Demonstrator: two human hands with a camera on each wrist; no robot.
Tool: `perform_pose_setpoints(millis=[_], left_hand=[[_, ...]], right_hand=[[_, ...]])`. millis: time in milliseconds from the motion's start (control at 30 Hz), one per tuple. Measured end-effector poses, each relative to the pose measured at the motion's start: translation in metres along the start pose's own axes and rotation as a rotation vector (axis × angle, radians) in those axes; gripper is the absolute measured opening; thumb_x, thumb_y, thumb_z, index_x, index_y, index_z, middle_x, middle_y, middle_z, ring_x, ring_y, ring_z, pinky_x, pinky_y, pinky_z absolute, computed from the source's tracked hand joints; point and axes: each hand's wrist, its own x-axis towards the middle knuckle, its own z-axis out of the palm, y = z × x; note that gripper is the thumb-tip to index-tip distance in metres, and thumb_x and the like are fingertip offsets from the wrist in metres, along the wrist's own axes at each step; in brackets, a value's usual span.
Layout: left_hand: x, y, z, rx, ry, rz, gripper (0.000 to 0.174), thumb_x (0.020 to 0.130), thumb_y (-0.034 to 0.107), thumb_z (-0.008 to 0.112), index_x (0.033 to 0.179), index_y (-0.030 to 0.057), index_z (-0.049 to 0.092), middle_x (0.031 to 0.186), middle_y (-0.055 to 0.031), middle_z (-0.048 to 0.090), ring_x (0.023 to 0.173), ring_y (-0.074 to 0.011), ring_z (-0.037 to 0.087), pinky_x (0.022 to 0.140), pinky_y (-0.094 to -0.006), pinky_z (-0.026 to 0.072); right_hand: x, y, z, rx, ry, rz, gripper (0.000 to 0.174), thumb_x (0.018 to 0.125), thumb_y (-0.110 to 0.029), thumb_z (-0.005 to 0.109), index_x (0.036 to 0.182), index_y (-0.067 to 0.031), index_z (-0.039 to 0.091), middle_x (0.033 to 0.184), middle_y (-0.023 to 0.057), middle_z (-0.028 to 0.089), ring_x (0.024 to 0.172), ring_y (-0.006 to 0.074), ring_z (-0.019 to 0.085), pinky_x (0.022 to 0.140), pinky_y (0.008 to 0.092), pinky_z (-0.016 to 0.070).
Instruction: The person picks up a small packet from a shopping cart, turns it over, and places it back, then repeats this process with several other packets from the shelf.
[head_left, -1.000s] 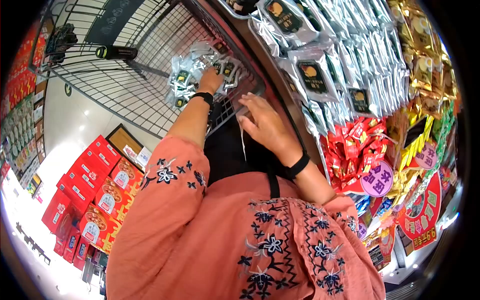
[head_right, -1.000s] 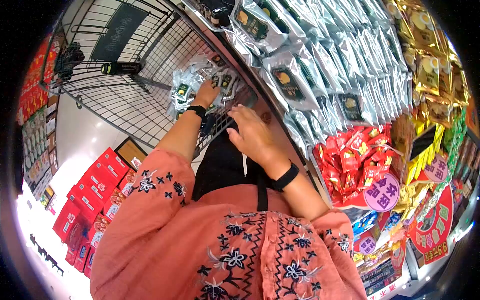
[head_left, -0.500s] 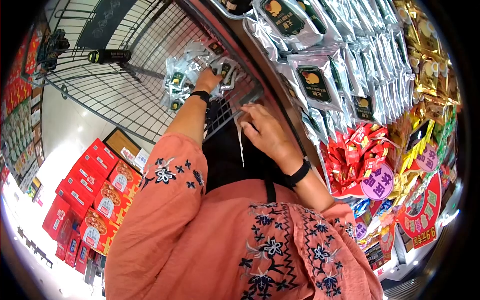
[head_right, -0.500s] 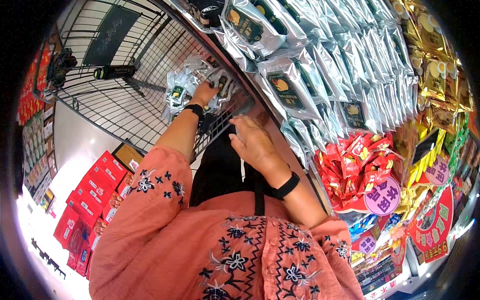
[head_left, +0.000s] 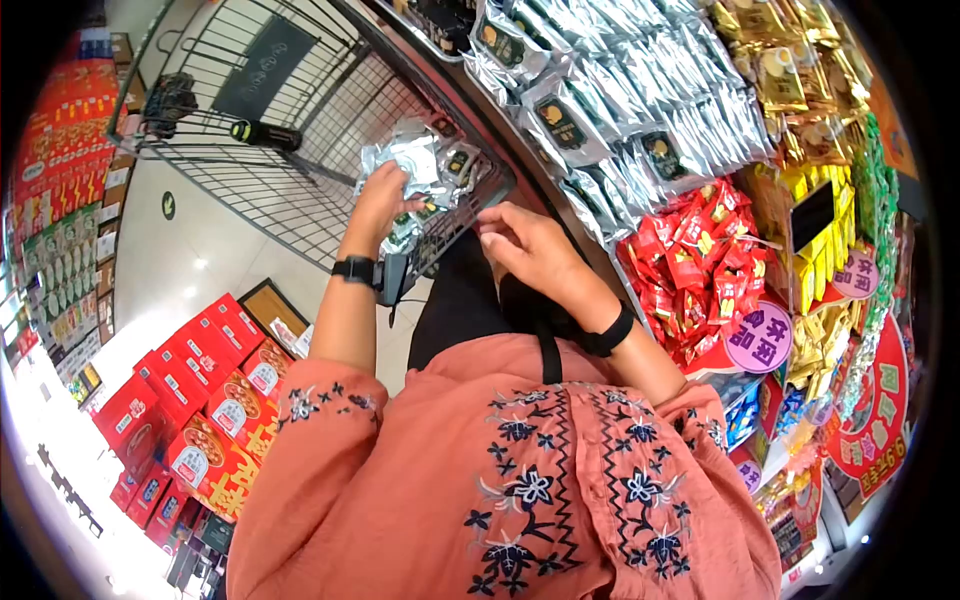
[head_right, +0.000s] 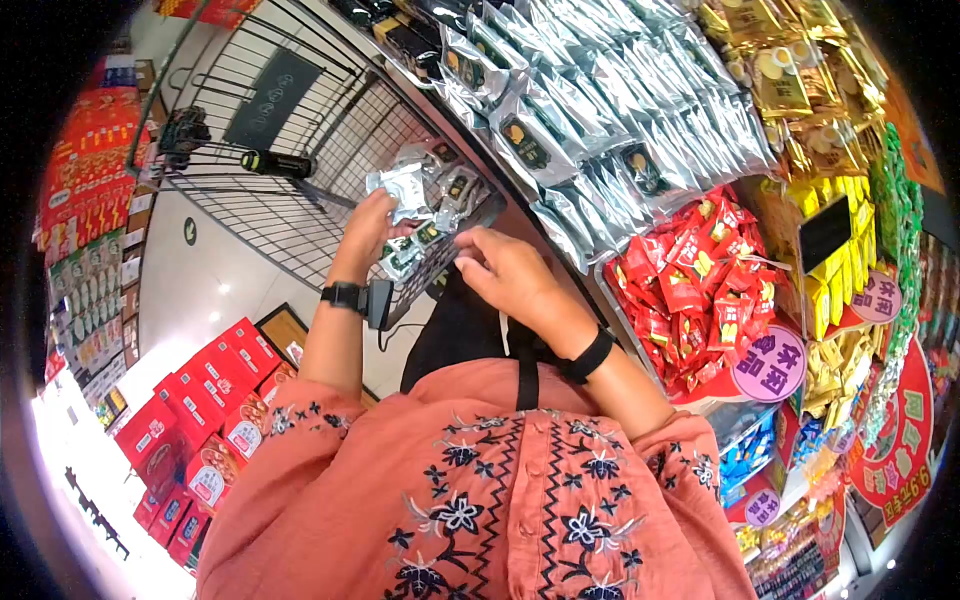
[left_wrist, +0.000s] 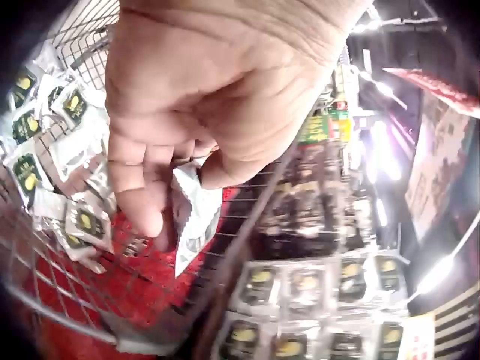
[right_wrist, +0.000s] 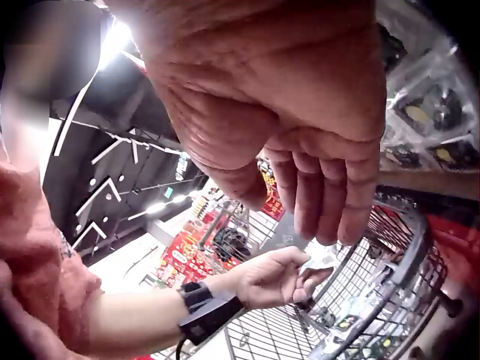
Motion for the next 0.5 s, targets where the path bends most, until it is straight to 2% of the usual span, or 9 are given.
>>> perform_pose_setpoints(millis=[33, 67, 100, 200, 233, 300, 367, 400, 500], left_hand=[[-0.021, 0.012, 0.005, -0.044, -0.020, 0.058, 0.034, 0.100, 0.018, 0.052, 0.130, 0.0035, 0.059, 0.112, -0.0055, 0.069, 0.087, -0.0151, 0.068, 0.070, -0.0298, 0.0587], [-0.041, 0.022, 0.011, -0.086, -0.042, 0.115, 0.035, 0.101, 0.017, 0.052, 0.132, 0.0033, 0.058, 0.113, -0.0056, 0.069, 0.087, -0.0151, 0.068, 0.070, -0.0292, 0.0580], [-0.059, 0.032, 0.017, -0.129, -0.067, 0.171, 0.036, 0.101, 0.017, 0.051, 0.134, 0.0031, 0.057, 0.114, -0.0058, 0.069, 0.087, -0.0151, 0.068, 0.070, -0.0286, 0.0573], [-0.107, 0.060, 0.045, -0.124, -0.085, 0.295, 0.039, 0.103, 0.015, 0.050, 0.140, 0.0015, 0.052, 0.117, -0.0071, 0.069, 0.092, -0.0149, 0.068, 0.070, -0.0279, 0.0555], [-0.122, 0.069, 0.056, -0.119, -0.088, 0.349, 0.039, 0.104, 0.015, 0.050, 0.140, 0.0012, 0.052, 0.117, -0.0073, 0.069, 0.093, -0.0149, 0.068, 0.071, -0.0278, 0.0551], [-0.147, 0.081, 0.080, 0.005, -0.013, 0.467, 0.038, 0.105, 0.016, 0.050, 0.140, 0.0008, 0.053, 0.118, -0.0071, 0.068, 0.095, -0.0127, 0.066, 0.074, -0.0269, 0.0544], [-0.164, 0.087, 0.103, 0.119, 0.044, 0.627, 0.037, 0.105, 0.016, 0.051, 0.139, 0.0012, 0.054, 0.118, -0.0068, 0.068, 0.095, -0.0112, 0.065, 0.075, -0.0259, 0.0539], [-0.174, 0.090, 0.115, 0.144, 0.081, 0.652, 0.033, 0.104, 0.012, 0.055, 0.135, 0.0006, 0.058, 0.118, -0.0065, 0.068, 0.100, -0.0124, 0.065, 0.081, -0.0280, 0.0536], [-0.194, 0.095, 0.145, 0.642, 0.173, 1.084, 0.029, 0.102, 0.008, 0.059, 0.130, 0.0012, 0.063, 0.120, -0.0086, 0.069, 0.105, -0.0173, 0.066, 0.088, -0.0317, 0.0529]], right_hand=[[-0.003, -0.007, -0.003, 0.043, -0.011, 0.003, 0.029, 0.096, -0.017, 0.068, 0.119, 0.0002, 0.064, 0.101, 0.0179, 0.073, 0.091, 0.0295, 0.074, 0.080, 0.0379, 0.0567], [-0.005, -0.012, -0.007, 0.021, 0.005, -0.048, 0.028, 0.097, -0.018, 0.069, 0.118, -0.0001, 0.065, 0.095, 0.0165, 0.073, 0.083, 0.0243, 0.072, 0.076, 0.0351, 0.0559], [-0.009, -0.032, -0.015, -0.051, -0.021, -0.011, 0.025, 0.101, -0.016, 0.064, 0.120, 0.0006, 0.065, 0.095, 0.0050, 0.071, 0.086, 0.0090, 0.066, 0.078, 0.0274, 0.0537], [-0.013, -0.038, -0.022, 0.141, -0.013, -0.034, 0.024, 0.103, -0.018, 0.063, 0.120, -0.0009, 0.066, 0.092, -0.0004, 0.068, 0.084, 0.0068, 0.063, 0.078, 0.0244, 0.0523], [-0.015, -0.046, -0.025, 0.223, -0.009, -0.033, 0.024, 0.104, -0.020, 0.060, 0.120, -0.0016, 0.066, 0.089, -0.0015, 0.066, 0.080, 0.0055, 0.061, 0.073, 0.0228, 0.0516], [-0.028, -0.077, -0.038, 0.406, -0.032, 0.067, 0.025, 0.106, -0.022, 0.058, 0.121, -0.0025, 0.066, 0.088, -0.0014, 0.066, 0.078, 0.0051, 0.061, 0.069, 0.0217, 0.0512], [-0.034, -0.086, -0.047, 0.516, -0.050, 0.071, 0.034, 0.107, -0.029, 0.059, 0.127, -0.0014, 0.064, 0.094, 0.0030, 0.070, 0.080, 0.0074, 0.065, 0.069, 0.0228, 0.0541], [-0.039, -0.093, -0.050, 0.593, -0.041, 0.038, 0.035, 0.107, -0.031, 0.059, 0.126, -0.0013, 0.063, 0.096, 0.0040, 0.069, 0.080, 0.0091, 0.066, 0.069, 0.0238, 0.0558], [-0.050, -0.100, -0.062, 0.828, -0.051, -0.008, 0.038, 0.106, -0.033, 0.060, 0.125, -0.0005, 0.061, 0.105, 0.0069, 0.068, 0.087, 0.0134, 0.068, 0.075, 0.0274, 0.0596]])
